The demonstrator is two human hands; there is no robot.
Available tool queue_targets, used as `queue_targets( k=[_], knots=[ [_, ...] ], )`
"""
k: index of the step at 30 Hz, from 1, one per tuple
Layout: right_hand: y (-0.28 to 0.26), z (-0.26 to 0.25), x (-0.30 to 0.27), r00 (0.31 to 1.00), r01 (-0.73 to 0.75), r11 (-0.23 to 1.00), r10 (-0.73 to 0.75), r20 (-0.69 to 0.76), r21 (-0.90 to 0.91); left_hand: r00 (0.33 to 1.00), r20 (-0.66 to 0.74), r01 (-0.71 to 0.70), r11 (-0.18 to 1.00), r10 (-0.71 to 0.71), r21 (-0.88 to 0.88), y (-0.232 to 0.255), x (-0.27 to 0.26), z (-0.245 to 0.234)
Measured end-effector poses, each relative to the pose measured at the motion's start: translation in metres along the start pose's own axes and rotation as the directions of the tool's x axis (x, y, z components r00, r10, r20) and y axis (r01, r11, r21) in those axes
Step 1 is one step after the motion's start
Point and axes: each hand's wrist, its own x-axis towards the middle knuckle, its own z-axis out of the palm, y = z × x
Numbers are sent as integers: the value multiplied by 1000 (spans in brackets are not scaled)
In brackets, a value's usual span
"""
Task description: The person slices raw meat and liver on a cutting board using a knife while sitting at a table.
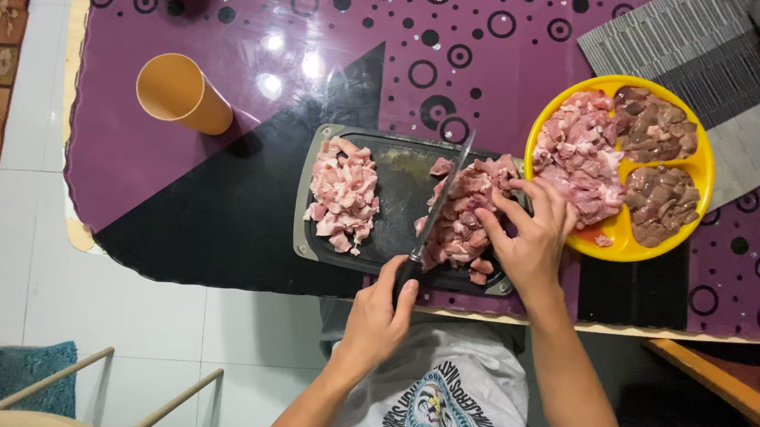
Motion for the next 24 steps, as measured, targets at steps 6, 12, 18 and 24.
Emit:
queue_targets(
  k=[6, 12, 18, 24],
  knots=[
    [-1, -5, 3, 999, 15, 1000, -15, -29, -16, 1000, -6, 26, 1000, -26, -5, -5, 1, 6],
    [6, -4, -9, 994, -59, 988, 72, -86, 143, 999, -34, 41, 999, -41, -9, -16, 8, 5],
    [53, -39, -37, 967, -145, 988, 153, -205, 55, 995, -64, 74, 997, -75, -14, -29, 30, 11],
    [106, -73, -57, 931, -309, 948, 286, -228, -71, 990, -22, 131, 970, -139, -206, -32, 61, 25]
  ],
)
